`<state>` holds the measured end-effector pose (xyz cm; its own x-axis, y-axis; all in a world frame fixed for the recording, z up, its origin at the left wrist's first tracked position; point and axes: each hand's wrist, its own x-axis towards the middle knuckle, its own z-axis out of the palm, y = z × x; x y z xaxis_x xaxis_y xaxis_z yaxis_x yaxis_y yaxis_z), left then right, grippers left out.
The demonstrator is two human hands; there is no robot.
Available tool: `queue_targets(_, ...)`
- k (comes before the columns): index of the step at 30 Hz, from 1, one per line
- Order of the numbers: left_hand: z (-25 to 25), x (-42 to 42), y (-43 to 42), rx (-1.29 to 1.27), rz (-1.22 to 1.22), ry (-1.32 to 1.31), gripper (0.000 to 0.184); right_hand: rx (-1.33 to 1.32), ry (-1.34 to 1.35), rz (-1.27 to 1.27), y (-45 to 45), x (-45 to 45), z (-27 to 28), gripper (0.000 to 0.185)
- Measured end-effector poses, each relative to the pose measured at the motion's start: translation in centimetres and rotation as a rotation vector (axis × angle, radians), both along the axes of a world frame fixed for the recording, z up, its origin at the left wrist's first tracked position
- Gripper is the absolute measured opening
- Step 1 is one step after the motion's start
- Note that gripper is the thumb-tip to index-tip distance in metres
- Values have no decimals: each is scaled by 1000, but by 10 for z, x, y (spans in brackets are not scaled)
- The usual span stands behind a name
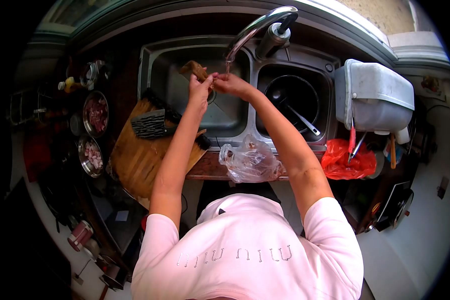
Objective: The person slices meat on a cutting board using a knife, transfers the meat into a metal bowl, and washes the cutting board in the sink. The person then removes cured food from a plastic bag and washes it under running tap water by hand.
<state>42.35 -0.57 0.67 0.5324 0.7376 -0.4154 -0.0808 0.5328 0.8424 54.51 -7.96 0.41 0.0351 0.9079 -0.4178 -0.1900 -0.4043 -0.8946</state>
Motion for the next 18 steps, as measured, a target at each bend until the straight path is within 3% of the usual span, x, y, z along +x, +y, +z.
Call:
queue_targets(4,0,-1,3,-143,132,-55,31,-70,-157,23,-8,-3,28,28)
queue_targets(7,-5,-1,3,-139,185,-129,28,-139,-316,107,-7,7,-14,29)
queue_targets(10,2,-4,3,-90,188,-166,28,-349,-214,14,-16,16,-11,31)
queue_targets(18,15,-9,-7,-46,165,-214,30,-212,-92,-55,-15,19,-33,33)
